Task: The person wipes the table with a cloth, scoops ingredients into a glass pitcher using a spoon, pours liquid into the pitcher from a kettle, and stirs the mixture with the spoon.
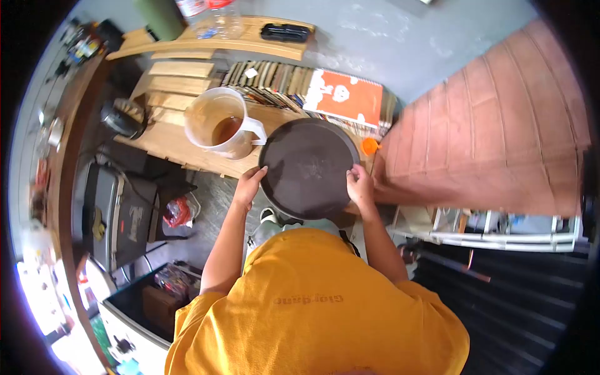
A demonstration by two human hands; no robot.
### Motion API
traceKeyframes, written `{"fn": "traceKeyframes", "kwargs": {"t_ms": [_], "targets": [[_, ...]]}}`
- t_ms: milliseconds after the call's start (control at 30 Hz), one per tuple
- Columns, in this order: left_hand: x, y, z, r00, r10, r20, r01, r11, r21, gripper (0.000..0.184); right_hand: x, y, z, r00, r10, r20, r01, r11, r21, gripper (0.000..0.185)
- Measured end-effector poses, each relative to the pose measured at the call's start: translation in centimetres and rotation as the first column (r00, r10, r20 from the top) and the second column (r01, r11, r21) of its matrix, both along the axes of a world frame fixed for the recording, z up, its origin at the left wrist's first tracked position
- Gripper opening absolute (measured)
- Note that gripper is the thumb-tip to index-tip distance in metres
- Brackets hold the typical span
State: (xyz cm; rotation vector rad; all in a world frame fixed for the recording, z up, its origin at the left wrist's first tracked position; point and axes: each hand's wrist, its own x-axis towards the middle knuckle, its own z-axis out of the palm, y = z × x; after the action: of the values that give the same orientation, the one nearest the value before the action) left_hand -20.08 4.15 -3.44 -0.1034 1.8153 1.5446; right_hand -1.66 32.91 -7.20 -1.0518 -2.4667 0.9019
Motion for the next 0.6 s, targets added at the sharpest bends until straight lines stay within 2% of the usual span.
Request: {"fn": "traceKeyframes", "kwargs": {"t_ms": [33, 67, 100, 167, 233, 300, 367, 400, 433, 500, 600], "targets": [[0.5, -0.7, 0.8, 0.999, -0.011, 0.031, 0.011, 1.000, 0.007, 0.057, -1.0, -0.3, 1.0, 0.999, 0.050, -0.010, -0.050, 0.999, 0.003, 0.032], [1.4, -1.3, 1.5, 0.996, 0.080, -0.027, -0.079, 0.996, 0.043, 0.045, -1.8, -0.7, 1.9, 0.991, 0.130, -0.044, -0.134, 0.986, -0.095, 0.027], [2.2, -2.2, 1.8, 0.991, 0.130, -0.034, -0.129, 0.991, 0.037, 0.045, -2.7, -1.4, 3.3, 0.975, 0.206, -0.080, -0.219, 0.956, -0.195, 0.024], [4.0, -4.6, 2.2, 0.966, 0.234, -0.109, -0.229, 0.972, 0.053, 0.040, -4.1, -3.0, 5.5, 0.939, 0.337, -0.063, -0.343, 0.921, -0.184, 0.025], [6.4, -7.2, 2.7, 0.929, 0.355, -0.101, -0.353, 0.935, 0.035, 0.040, -5.5, -4.0, 6.2, 0.870, 0.475, -0.132, -0.492, 0.831, -0.257, 0.023], [10.1, -9.7, 2.9, 0.838, 0.535, -0.104, -0.502, 0.832, 0.236, 0.039, -6.5, -5.6, 6.3, 0.791, 0.584, -0.180, -0.610, 0.739, -0.286, 0.022], [14.1, -11.8, 4.0, 0.778, 0.618, -0.112, -0.579, 0.775, 0.253, 0.041, -7.2, -7.2, 6.0, 0.740, 0.637, -0.219, -0.667, 0.651, -0.361, 0.022], [16.3, -12.0, 5.9, 0.750, 0.651, -0.116, -0.624, 0.755, 0.202, 0.042, -7.5, -8.0, 5.5, 0.711, 0.688, -0.149, -0.685, 0.627, -0.371, 0.023], [18.2, -12.4, 7.4, 0.723, 0.681, -0.117, -0.664, 0.732, 0.154, 0.044, -7.9, -9.3, 5.6, 0.653, 0.742, -0.156, -0.734, 0.568, -0.371, 0.023], [22.0, -14.3, 8.8, 0.664, 0.734, -0.143, -0.717, 0.680, 0.157, 0.045, -8.2, -12.4, 6.2, 0.633, 0.774, -0.018, -0.682, 0.547, -0.484, 0.024], [27.5, -17.0, 9.2, 0.497, 0.834, -0.241, -0.814, 0.544, 0.203, 0.040, -8.2, -17.6, 5.9, 0.503, 0.858, -0.103, -0.788, 0.407, -0.461, 0.026]]}}
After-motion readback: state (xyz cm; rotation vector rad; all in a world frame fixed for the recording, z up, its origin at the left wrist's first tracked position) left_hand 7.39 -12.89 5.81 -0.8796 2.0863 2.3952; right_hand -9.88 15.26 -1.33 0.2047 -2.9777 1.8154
